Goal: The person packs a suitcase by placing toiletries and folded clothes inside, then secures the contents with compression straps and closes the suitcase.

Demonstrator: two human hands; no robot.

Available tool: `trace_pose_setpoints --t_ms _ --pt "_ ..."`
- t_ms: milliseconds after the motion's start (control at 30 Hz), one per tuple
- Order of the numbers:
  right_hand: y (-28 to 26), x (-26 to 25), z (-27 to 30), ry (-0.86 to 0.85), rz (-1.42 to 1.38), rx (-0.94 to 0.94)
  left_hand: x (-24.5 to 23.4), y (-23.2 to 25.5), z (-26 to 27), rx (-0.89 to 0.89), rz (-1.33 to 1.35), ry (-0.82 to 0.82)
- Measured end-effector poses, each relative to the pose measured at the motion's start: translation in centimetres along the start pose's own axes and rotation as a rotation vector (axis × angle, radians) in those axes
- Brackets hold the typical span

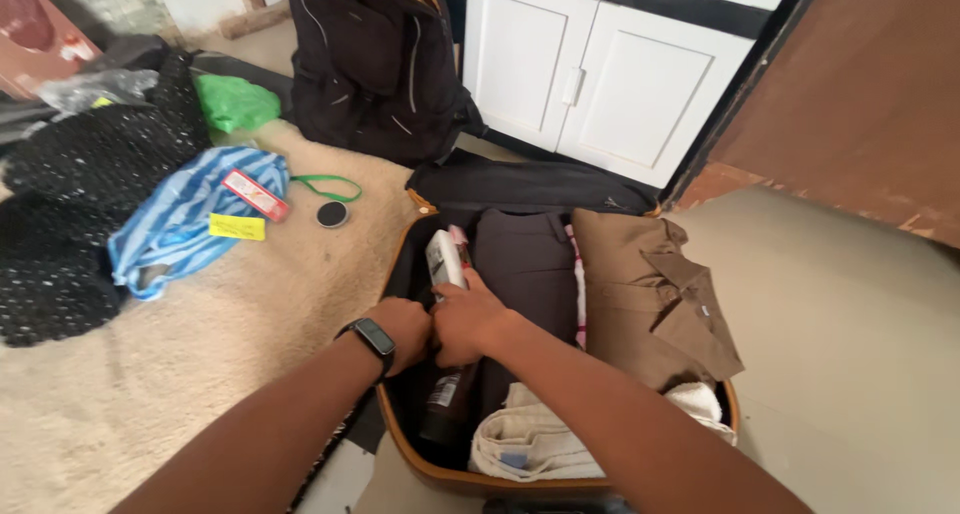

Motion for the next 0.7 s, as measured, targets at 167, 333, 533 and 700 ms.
trace_pose_setpoints --t_ms 167,333,533,700 --pt "0.0 0.3 0.2 -0.035 -0.007 -0.008 -1.8 0.9 0.4 0.216 0.09 0.148" --pt "-0.2 -0.1 -0.4 -0.002 -0.004 -0.02 -1.1 -1.2 0.5 0.119 0.038 -0.006" --pt "-0.2 1.2 -1.9 -0.056 0.112 0.003 -3.0 -1.1 1.8 0.01 -0.117 0.336" --pt "0.0 2.3 -1.3 -0.031 0.189 -0.004 -2.1 0.5 1.4 0.106 -0.094 0.242"
Point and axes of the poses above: each hand's wrist, its own z-axis away from the middle knuckle, its own x-axis out of the palm, y = z × x, the point moved 10 cm from there along -z, towards the middle knuckle, and after that the axes turned 3 degrees about -x, right-handed, at the moved point
